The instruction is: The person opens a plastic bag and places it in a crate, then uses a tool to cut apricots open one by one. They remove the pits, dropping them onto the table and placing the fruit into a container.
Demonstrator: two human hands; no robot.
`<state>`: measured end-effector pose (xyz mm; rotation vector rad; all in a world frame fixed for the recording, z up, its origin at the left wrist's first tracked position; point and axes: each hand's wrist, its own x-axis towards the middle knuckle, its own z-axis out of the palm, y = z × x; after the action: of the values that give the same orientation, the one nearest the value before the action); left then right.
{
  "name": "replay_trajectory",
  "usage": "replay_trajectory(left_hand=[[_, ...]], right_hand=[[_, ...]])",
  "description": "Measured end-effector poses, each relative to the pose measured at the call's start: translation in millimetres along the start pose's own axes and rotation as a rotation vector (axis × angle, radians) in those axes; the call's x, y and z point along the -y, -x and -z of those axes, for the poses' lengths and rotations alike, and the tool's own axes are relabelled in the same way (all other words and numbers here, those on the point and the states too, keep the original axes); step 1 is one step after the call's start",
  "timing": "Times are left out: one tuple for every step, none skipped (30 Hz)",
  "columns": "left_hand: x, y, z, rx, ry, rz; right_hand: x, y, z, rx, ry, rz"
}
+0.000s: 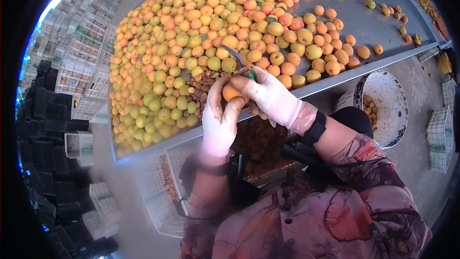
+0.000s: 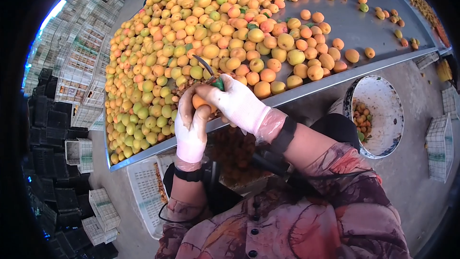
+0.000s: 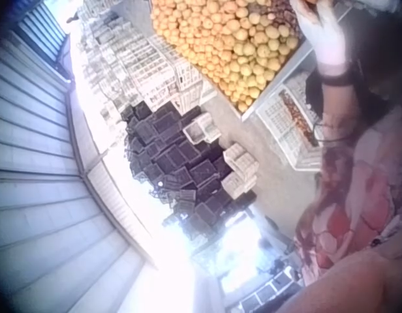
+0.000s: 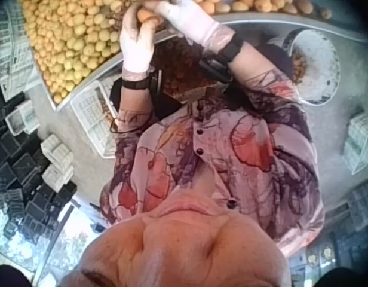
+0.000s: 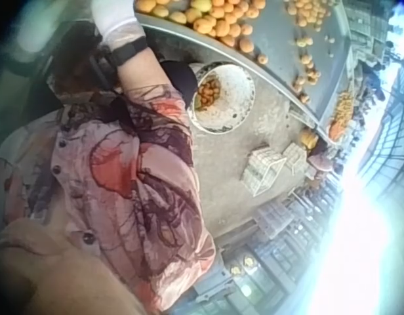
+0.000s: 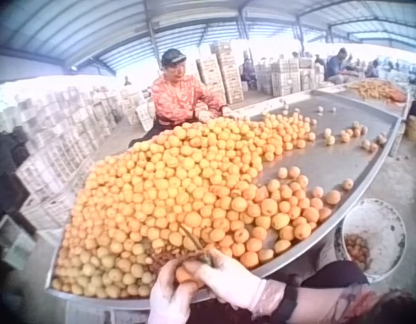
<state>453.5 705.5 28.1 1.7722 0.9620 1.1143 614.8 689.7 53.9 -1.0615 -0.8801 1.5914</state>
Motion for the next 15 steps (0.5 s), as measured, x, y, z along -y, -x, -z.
replay_trajectory(left_hand=[[-1, 1, 0, -0.001, 0.000, 0.001], [-4, 2, -2, 0.014, 0.019, 0.051], [-5, 2, -5, 0.029, 0.039, 0.101], [-5, 3, -5, 0.027, 0.038, 0.103], [-3, 3, -5, 0.024, -0.031, 0.053], [-1, 3, -5, 0.022, -0.101, 0.004], [10, 3, -4, 0.024, -0.097, 0.004], [23, 4, -1, -0.006, -0.357, -0.164], [33, 5, 1, -0.036, -0.617, -0.333], [28, 3, -1, -0.035, -0.619, -0.331], [19, 1, -5, -0.039, 0.153, -0.046], [14, -1, -8, -0.040, 0.921, 0.249], [25, 0, -4, -0.031, 0.988, 0.250], [26, -1, -1, -0.035, 0.988, 0.250], [26, -1, 2, -0.019, 1.042, 0.286]], right_hand=[[1, 0, -3, 0.001, -0.051, 0.026], [-7, -5, -1, -0.002, -0.050, 0.027], [-22, -13, 2, -0.031, -0.036, 0.133], [-24, -16, -1, -0.053, -0.025, 0.235], [-25, -16, -1, -0.051, -0.025, 0.234], [-24, -14, -1, -0.086, 0.061, 0.248], [-22, -11, -1, -0.126, 0.148, 0.262], [-22, -9, -4, -0.124, 0.148, 0.261], [-22, -6, -6, -0.114, 0.245, 0.301], [-24, -5, -7, -0.106, 0.342, 0.340], [-26, -6, -5, -0.107, 0.448, 0.341], [-26, -6, -4, -0.105, 0.446, 0.340], [-25, -6, -5, -0.061, 0.266, 0.296], [-17, -5, -9, -0.021, 0.089, 0.247], [-3, 3, -5, 0.015, -0.050, 0.088]])
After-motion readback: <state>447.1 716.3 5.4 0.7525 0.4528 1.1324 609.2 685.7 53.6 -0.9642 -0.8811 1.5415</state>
